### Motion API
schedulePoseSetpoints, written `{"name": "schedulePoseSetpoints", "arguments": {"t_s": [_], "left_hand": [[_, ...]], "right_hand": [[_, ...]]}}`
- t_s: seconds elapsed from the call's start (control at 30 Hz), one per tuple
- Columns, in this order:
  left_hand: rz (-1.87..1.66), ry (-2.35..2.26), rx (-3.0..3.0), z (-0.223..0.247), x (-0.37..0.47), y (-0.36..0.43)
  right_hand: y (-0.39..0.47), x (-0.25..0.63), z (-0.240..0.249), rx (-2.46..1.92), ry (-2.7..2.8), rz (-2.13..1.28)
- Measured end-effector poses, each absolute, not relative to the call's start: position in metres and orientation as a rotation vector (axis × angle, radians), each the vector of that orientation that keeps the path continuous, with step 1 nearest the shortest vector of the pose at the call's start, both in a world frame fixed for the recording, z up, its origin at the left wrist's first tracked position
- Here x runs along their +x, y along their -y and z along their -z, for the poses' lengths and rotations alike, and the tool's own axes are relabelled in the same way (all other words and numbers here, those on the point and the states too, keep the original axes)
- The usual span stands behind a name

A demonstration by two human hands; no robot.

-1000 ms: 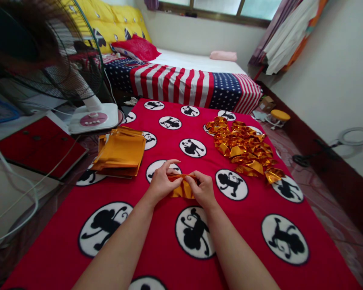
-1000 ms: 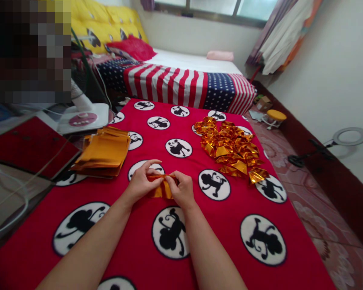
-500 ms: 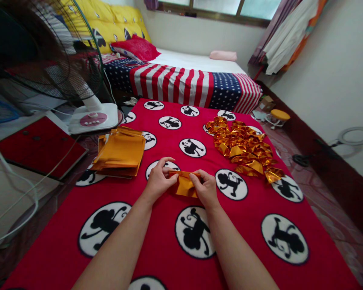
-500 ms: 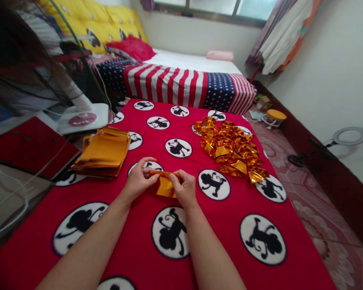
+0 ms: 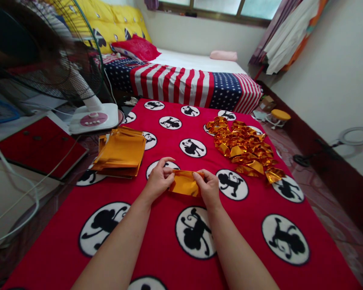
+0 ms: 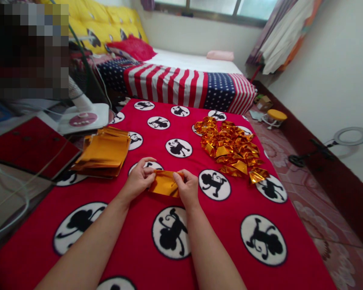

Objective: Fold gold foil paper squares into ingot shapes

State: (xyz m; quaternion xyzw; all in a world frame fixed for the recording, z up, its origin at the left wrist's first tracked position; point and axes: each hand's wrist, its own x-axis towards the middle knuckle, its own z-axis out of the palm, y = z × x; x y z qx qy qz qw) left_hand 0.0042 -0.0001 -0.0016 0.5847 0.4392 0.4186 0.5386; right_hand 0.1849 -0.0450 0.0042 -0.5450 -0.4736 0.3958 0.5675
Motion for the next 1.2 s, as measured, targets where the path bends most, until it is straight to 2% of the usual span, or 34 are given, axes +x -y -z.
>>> {"name": "schedulePoseSetpoints", "arguments": {"t_s": [0.33,1.2], "left_hand": [[-0.969,-0.934,1.347,-0.006,0.007,0.005],[-1.171,-1.093,1.508,0.0,0.014,0.005]], "right_hand": [[0.045,0.186,-0.006,-1.308,1.198,-0.872],[0.041,0.186,-0.005,-1.121,1.051,-1.141]]}}
